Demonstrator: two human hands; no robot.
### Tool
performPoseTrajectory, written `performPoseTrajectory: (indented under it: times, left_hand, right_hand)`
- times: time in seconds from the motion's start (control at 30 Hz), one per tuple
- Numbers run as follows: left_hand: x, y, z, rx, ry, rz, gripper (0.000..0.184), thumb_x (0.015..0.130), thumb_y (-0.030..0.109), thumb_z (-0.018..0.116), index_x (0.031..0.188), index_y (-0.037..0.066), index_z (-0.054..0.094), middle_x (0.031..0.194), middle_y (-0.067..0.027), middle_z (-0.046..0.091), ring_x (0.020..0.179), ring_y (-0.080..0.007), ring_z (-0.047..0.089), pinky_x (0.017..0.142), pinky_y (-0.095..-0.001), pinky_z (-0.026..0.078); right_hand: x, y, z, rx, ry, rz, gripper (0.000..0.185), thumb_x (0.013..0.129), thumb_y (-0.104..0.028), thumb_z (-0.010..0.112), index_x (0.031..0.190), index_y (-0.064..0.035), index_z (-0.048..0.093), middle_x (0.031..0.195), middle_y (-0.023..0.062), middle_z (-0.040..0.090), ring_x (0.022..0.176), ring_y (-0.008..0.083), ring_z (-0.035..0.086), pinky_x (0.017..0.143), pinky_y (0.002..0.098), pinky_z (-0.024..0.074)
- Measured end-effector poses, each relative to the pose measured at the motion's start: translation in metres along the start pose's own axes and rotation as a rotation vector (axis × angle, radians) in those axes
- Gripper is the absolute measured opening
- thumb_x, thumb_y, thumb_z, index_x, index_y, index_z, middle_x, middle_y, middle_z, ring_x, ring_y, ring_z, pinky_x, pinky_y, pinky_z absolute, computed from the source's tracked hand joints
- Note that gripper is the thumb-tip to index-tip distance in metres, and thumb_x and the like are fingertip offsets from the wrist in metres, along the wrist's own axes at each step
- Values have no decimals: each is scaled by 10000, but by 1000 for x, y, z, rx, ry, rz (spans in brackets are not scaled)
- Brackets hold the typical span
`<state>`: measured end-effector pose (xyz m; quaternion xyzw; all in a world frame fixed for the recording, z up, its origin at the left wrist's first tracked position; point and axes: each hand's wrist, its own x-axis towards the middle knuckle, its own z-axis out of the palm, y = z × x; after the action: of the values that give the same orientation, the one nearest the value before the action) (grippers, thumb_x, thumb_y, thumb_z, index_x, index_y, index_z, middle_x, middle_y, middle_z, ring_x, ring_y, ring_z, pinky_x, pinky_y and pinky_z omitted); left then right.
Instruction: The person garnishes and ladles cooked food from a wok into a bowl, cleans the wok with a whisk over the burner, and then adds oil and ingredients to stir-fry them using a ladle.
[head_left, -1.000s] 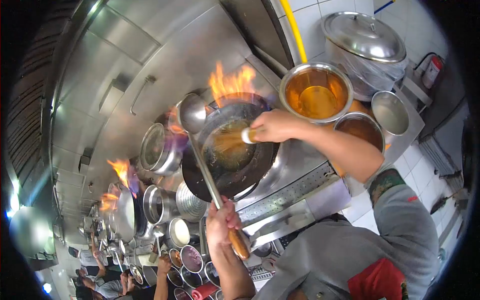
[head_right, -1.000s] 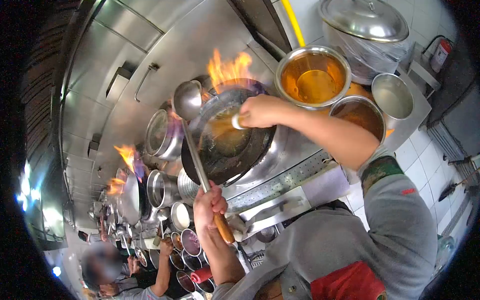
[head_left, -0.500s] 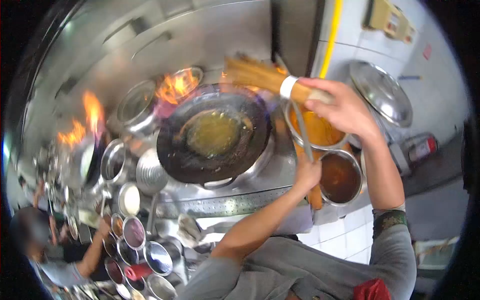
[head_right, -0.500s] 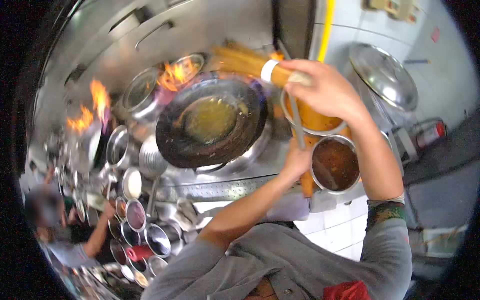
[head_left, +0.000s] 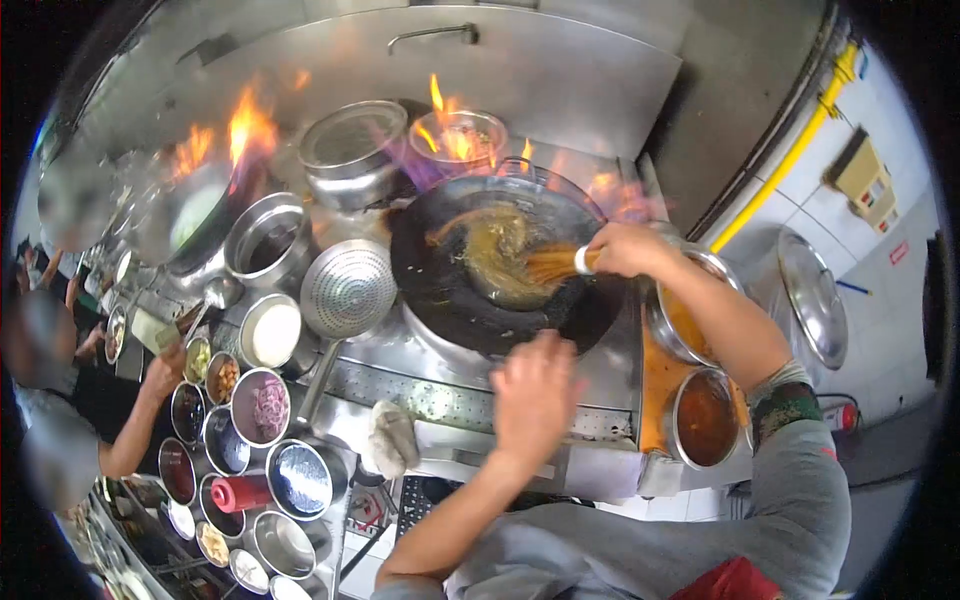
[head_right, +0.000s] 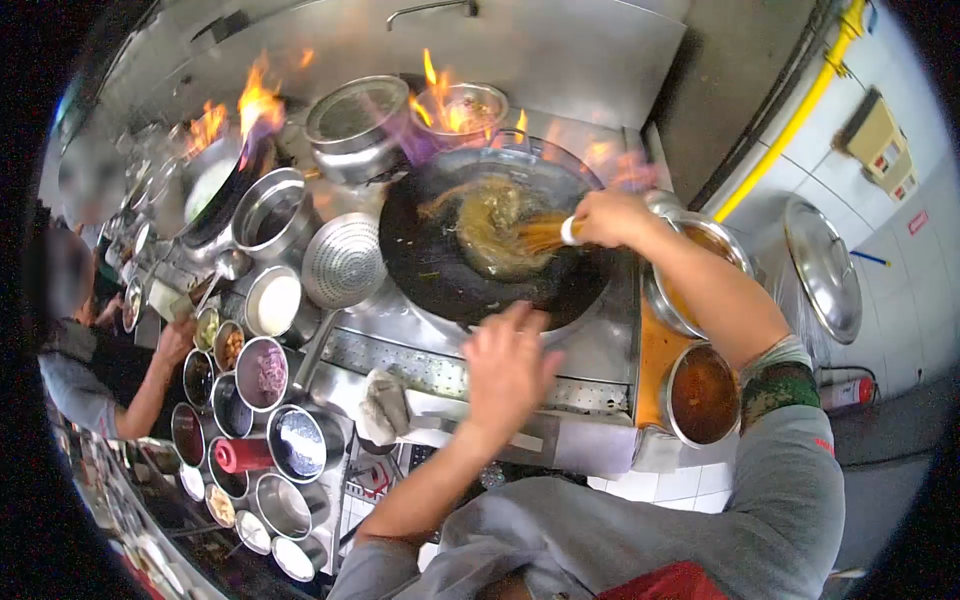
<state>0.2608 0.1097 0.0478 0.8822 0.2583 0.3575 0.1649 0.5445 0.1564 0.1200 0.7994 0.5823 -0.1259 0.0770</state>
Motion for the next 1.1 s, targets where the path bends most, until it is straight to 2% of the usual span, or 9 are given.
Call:
performPoseTrajectory:
  times: [0.1,0.27,0.43,0.47,0.57,0.8,0.93,1.03,1.1]
  left_hand:
    - [-9,-24,-7,31,-137,-112,310,820,262,745,988,49,594,963,-144,537,937,-346,517,808,-481,401]
    - [-14,-57,4,-158,-117,-16,243,867,235,697,908,18,595,949,-171,532,919,-371,499,806,-463,427]
    - [-7,-75,10,-215,-122,36,221,871,197,699,890,6,589,931,-182,529,913,-385,484,820,-470,419]
    - [-9,-80,6,-197,-146,29,219,873,199,696,891,8,590,931,-181,530,915,-385,484,822,-469,420]
    - [-7,-80,5,-165,-135,6,220,872,209,702,883,15,597,921,-180,532,912,-387,494,823,-469,427]
    - [-5,-72,5,-124,-153,-1,228,870,200,705,882,2,592,907,-179,535,892,-389,504,805,-476,428]
    - [3,-66,3,-79,-155,37,212,862,172,710,869,0,588,871,-180,538,859,-390,507,786,-476,424]
    - [3,-63,3,-66,-179,45,192,863,159,704,863,4,590,848,-177,538,842,-387,507,770,-468,418]
    - [0,-64,3,-44,-208,59,194,866,165,694,864,2,589,872,-185,542,857,-392,513,764,-480,429]
  right_hand:
    - [49,17,45,97,256,11,385,812,-384,732,1125,-160,745,939,162,739,906,296,715,854,421,544]
    - [46,15,14,158,4,-159,405,804,-382,736,1150,-171,733,951,166,737,899,315,711,874,422,538]
    - [60,-17,54,273,273,-1,424,795,-356,754,1184,-191,716,1014,161,731,950,346,696,884,430,538]
    - [70,-7,73,105,405,-196,427,788,-362,761,1173,-182,724,1032,167,728,954,342,698,883,425,539]
    - [71,21,40,179,178,-187,422,784,-366,766,1152,-163,737,1035,166,728,946,324,706,861,412,544]
    - [64,-3,56,280,236,-295,428,786,-359,768,1152,-142,724,1101,176,707,1004,339,686,918,414,527]
    - [89,-29,65,719,187,-58,428,835,-339,708,1204,-123,704,795,116,724,591,219,683,574,356,551]
    - [41,-63,69,944,0,-107,455,872,-313,690,1291,-138,655,740,83,689,528,129,629,438,300,483]
    - [0,-44,71,564,143,-337,421,861,-317,704,1232,-119,683,855,143,725,682,272,698,617,385,558]
